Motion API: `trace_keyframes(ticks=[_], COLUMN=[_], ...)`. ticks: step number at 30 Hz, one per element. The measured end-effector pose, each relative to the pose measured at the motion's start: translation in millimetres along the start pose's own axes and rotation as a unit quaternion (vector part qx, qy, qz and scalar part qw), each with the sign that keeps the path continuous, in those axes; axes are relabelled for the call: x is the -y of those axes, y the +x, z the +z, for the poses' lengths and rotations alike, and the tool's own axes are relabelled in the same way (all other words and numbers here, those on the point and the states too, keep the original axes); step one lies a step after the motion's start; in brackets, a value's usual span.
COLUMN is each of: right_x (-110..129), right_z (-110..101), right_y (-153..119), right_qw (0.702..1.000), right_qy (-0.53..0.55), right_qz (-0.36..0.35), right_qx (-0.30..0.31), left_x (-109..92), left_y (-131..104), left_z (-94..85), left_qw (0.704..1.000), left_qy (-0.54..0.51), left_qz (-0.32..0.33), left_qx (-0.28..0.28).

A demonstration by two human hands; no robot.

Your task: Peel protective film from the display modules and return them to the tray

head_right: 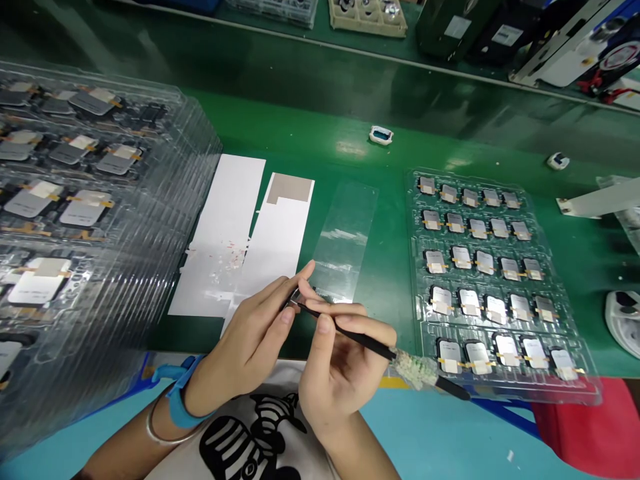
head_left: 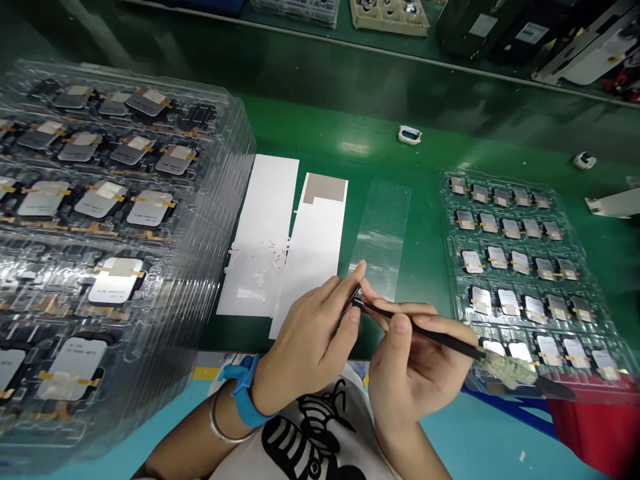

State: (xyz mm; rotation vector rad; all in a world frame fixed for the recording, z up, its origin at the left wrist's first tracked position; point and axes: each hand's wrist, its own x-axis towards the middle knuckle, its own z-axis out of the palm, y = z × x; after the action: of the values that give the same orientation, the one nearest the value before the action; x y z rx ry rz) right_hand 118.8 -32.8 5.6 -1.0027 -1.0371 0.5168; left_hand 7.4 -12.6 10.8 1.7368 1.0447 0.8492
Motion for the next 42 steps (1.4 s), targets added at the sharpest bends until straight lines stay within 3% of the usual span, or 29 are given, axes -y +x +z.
trace_keyframes(ticks=[21,42], right_x=[-4.5,-4.7], right_z=[-0.1,0.2], right_y=[-3.3,-2.3], right_qw=[1.0,1.0], right_qy=[0.003,0.002], right_qz=[-0.011,-0.012], right_qx=[-0.011,-0.003], left_x=[-2.9,-2.8], left_y=[-0.3,-0.3], left_z=[2.1,2.2], left_qw=[0.999,0.999], left_qy=[0.001,0.028], left_qz=[-0.032,-0.023], left_qx=[0.008,0.001])
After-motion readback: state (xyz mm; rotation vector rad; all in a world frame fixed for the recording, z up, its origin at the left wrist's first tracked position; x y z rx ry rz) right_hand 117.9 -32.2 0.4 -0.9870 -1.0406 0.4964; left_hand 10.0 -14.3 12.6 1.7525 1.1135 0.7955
